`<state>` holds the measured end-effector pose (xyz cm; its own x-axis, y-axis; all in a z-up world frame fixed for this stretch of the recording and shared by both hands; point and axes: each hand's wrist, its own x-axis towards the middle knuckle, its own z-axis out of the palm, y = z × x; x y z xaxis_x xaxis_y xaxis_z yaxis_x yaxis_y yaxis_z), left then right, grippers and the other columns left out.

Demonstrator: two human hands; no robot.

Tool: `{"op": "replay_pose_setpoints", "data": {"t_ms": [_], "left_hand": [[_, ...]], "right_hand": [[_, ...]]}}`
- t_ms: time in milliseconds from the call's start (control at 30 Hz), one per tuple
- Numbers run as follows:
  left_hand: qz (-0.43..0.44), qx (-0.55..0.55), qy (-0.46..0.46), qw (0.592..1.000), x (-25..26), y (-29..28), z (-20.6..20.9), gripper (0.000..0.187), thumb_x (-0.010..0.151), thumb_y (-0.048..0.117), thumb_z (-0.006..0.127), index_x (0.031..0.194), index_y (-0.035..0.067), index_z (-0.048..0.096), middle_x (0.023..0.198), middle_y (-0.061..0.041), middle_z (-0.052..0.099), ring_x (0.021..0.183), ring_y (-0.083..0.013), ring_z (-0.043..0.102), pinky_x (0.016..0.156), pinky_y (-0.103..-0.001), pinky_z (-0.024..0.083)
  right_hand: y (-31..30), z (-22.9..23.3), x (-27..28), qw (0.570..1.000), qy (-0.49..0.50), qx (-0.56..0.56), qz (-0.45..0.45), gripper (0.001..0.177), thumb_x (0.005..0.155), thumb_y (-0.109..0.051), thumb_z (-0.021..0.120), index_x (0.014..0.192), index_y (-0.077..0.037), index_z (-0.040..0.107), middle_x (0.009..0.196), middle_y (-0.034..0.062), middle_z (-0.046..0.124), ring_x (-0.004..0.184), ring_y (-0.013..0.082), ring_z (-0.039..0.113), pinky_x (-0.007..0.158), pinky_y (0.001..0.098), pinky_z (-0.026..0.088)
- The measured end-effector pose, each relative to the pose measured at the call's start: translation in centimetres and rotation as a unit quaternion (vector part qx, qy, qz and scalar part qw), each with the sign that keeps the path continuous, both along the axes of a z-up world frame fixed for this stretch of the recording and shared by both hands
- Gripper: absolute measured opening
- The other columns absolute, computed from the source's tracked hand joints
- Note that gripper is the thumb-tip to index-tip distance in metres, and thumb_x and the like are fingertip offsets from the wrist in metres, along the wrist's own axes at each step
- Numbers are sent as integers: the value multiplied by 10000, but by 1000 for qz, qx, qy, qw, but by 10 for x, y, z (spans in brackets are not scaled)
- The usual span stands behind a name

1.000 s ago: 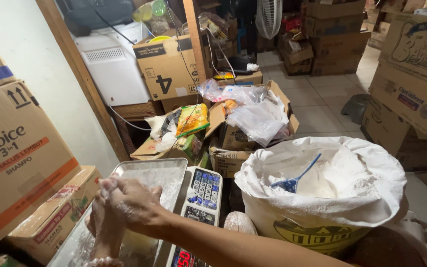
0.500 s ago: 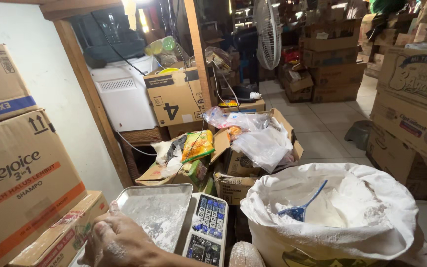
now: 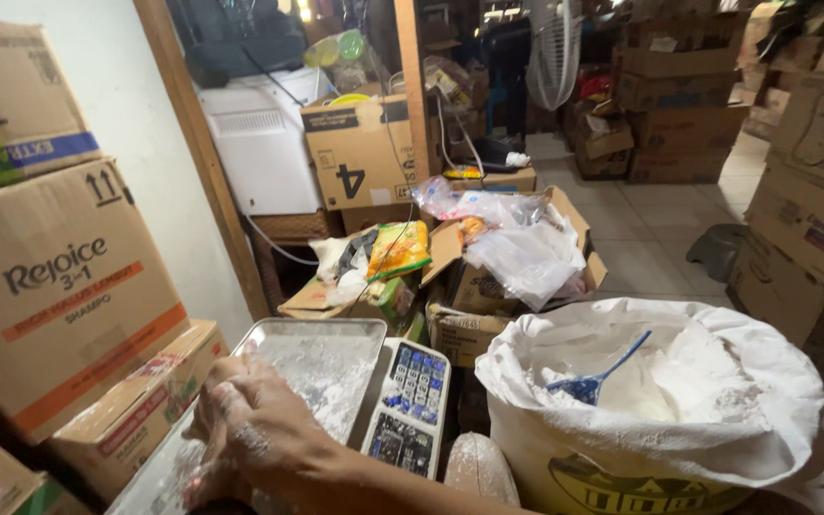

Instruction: The person scoops white powder from a large sack into small plastic bags using a blue scoop, places each bag on a digital scale to measure the weight, and ties the bags shut. The process is repeated for multiple bags.

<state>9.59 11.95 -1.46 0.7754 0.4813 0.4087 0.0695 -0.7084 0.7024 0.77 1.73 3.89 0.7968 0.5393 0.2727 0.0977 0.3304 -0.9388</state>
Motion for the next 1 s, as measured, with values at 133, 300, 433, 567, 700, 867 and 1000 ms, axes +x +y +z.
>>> {"op": "replay_pose_setpoints", "data": {"t_ms": [133, 300, 433, 567, 700, 867, 1000], "left_hand": [[21, -17, -10, 1000, -23, 10, -23, 529, 1039, 527, 472, 1007, 33, 660, 1011, -215, 663, 1033, -413, 624, 937, -540, 474], [67, -41, 48, 996, -30, 8, -7, 494, 1002, 518, 520, 993, 51, 681, 993, -193, 678, 1035, -394, 635, 931, -526, 480], [27, -18, 41, 999, -44, 10, 4, 451, 978, 472, 547, 971, 44, 691, 963, -183, 703, 1022, -386, 666, 889, -513, 505], [16, -49, 144, 988, -39, 14, 8, 638, 1136, 544, 371, 1047, 11, 709, 1074, -189, 747, 1048, -366, 711, 914, -473, 536], [-57, -305, 25, 950, -34, 14, -4, 571, 1112, 505, 341, 1065, 25, 645, 1060, -187, 677, 975, -328, 666, 814, -441, 550], [-16, -64, 75, 995, -13, 25, -17, 502, 1098, 422, 380, 962, 19, 647, 919, -168, 677, 790, -295, 655, 661, -401, 543], [-25, 98, 64, 993, 15, 42, -34, 464, 1087, 355, 411, 879, 14, 648, 805, -152, 677, 642, -269, 647, 539, -369, 536]], "right_hand": [[-7, 0, -5, 997, -1, -55, -45, 288, 1075, -209, 446, 1244, -31, 596, 1108, 95, 647, 1013, 166, 611, 928, 320, 512], [-15, 7, -5, 991, -30, -127, -34, 429, 1059, -291, 412, 1365, -37, 575, 1212, 117, 657, 1055, 181, 635, 949, 332, 524], [-14, 11, -5, 986, -102, -121, -57, 477, 1081, -315, 437, 1424, -9, 564, 1287, 170, 695, 1142, 205, 658, 1016, 344, 494], [-16, 22, -6, 966, -157, -186, -90, 450, 1066, -331, 417, 1310, -11, 621, 1157, 180, 728, 1075, 261, 698, 972, 378, 517], [-22, 30, -17, 843, -342, -361, -206, 289, 1027, -295, 513, 1219, -97, 602, 1259, 179, 625, 1249, 322, 549, 1083, 569, 365], [-25, 23, -11, 483, -694, -419, -331, 597, 726, -212, 670, 1306, -173, 533, 1413, 139, 549, 1452, 304, 423, 1188, 738, -3], [-20, 11, 4, 510, -653, -490, -269, 612, 896, -195, 596, 1461, -20, 439, 1214, 176, 599, 1249, 332, 539, 1229, 734, 41]]}}
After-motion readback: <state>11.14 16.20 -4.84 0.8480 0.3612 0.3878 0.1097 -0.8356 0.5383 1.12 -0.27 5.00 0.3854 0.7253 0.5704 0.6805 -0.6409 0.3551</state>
